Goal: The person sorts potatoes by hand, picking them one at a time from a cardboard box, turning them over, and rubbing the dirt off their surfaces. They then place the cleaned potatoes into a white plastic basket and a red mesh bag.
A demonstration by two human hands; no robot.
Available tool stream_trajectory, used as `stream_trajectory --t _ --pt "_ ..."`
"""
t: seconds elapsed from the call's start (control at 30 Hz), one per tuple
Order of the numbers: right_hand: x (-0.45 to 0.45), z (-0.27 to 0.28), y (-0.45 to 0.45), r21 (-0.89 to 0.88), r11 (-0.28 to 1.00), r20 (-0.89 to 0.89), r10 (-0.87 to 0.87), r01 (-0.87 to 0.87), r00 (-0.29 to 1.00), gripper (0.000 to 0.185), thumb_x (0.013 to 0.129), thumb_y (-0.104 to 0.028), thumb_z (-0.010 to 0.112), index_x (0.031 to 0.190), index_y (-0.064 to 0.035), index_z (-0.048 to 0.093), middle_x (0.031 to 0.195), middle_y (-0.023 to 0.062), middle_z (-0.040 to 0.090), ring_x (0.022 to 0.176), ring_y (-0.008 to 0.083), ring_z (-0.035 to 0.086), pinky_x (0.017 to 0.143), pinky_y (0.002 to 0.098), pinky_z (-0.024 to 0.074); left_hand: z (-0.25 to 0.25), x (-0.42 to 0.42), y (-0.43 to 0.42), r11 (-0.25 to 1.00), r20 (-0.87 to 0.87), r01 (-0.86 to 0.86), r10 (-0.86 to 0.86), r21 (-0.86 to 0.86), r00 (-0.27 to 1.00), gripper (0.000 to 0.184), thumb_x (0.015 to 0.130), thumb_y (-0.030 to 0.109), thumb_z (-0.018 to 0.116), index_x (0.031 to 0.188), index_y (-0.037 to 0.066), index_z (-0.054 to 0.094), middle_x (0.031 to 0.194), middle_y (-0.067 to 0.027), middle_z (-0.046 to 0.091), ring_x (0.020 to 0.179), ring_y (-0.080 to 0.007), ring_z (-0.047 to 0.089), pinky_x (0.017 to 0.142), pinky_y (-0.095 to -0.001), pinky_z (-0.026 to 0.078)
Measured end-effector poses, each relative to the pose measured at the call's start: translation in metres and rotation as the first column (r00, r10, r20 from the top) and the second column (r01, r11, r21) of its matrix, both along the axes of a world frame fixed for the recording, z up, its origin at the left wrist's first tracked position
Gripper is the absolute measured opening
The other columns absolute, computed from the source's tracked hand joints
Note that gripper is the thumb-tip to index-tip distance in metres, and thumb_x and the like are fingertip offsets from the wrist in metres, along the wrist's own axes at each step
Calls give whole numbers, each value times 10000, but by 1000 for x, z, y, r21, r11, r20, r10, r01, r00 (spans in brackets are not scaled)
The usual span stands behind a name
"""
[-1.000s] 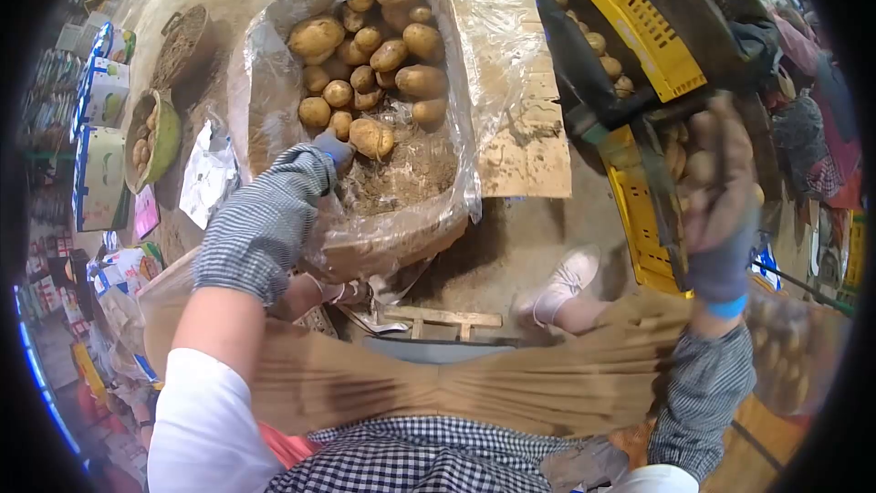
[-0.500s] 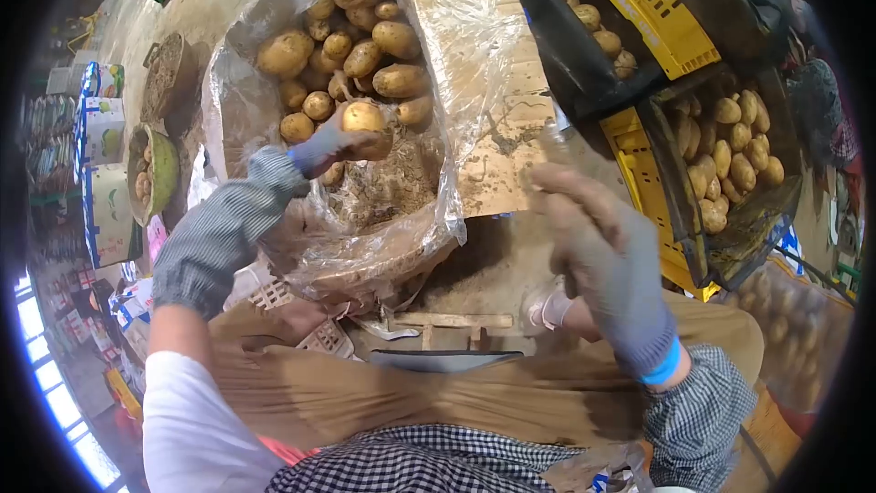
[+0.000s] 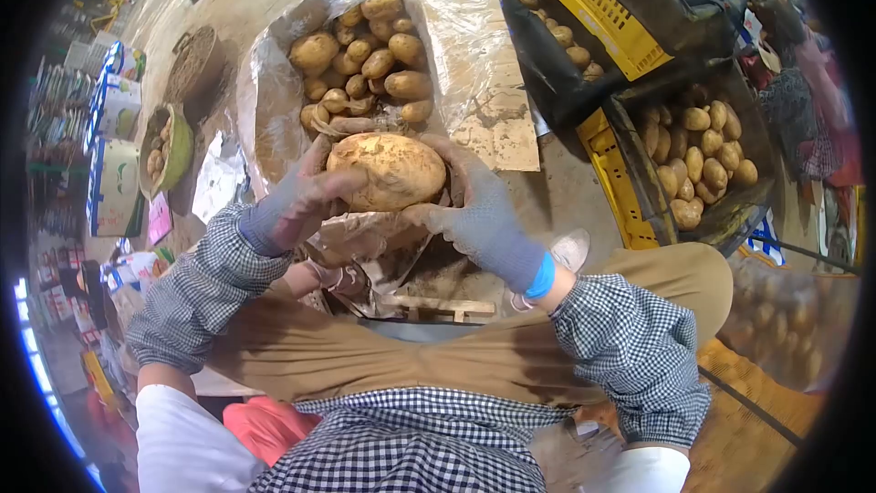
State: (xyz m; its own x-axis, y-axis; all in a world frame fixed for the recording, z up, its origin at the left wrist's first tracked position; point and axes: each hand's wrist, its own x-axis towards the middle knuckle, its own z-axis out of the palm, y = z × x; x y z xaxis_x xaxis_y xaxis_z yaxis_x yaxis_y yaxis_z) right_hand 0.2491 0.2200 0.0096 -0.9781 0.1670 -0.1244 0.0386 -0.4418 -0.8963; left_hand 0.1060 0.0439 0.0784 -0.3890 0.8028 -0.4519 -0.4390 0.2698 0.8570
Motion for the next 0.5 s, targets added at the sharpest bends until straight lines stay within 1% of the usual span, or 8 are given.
stream_trajectory --t 0.07,0.17,0.2,0.27,0.33,0.4,0.47,0.5 --pt "4 -1 3 335 942 -21 -2 9 1000 749 714 -6 751 1378 2 404 1266 136 527 1161 191 512 1002 288 412 -21 8 -8 998 -47 -37 39 56 998 766 827 258 713 1420 65 267 1342 -159 422 1202 -247 495 1016 -362 434" --pt "8 11 5 419 908 -97 45 0 994 729 721 31 722 1381 -2 414 1301 131 502 1200 190 488 1028 291 384 -32 20 -7 983 -138 -71 95 166 986 626 910 340 617 1394 57 338 1301 -152 467 1179 -240 517 959 -354 486" --pt "9 11 7 426 905 -94 54 -9 994 729 721 31 722 1381 -2 414 1301 131 502 1200 190 488 1028 291 384 -26 26 -8 979 69 -97 86 180 994 607 928 385 567 1394 65 346 1312 -153 467 1189 -253 517 960 -363 490" --pt "10 12 10 477 879 -143 82 -4 986 656 811 7 657 1409 -17 389 1314 122 479 1155 160 495 956 255 423 -26 32 -7 972 282 -131 72 195 957 597 945 430 516 1394 72 354 1323 -154 467 1198 -266 517 962 -373 494" --pt "10 25 10 452 891 -78 -10 44 997 616 859 -11 610 1426 -26 369 1266 120 510 1086 145 515 906 234 435 -39 29 -5 932 658 -270 46 243 751 599 958 454 463 1416 82 359 1389 -167 447 1266 -287 475 1053 -454 414" --pt "8 33 8 428 899 -5 -98 90 995 577 907 -29 563 1442 -35 348 1218 119 542 1016 130 535 856 214 447 -46 31 -2 904 721 -343 57 256 690 619 947 472 474 1419 88 362 1397 -171 440 1269 -300 469 1058 -465 406" --pt "3 34 7 498 846 -46 -192 190 980 534 963 -50 478 1469 -55 305 1200 67 602 708 38 454 602 183 420 -51 32 -1 884 787 -401 62 242 614 647 930 510 481 1417 98 371 1399 -169 441 1276 -315 458 1061 -486 398" --pt "3 32 6 503 845 -41 -189 183 981 534 963 -50 478 1469 -55 305 1200 67 602 708 38 454 602 183 420 -52 33 1 881 792 -405 61 244 608 647 930 510 481 1417 98 371 1399 -169 441 1276 -315 458 1061 -486 398"
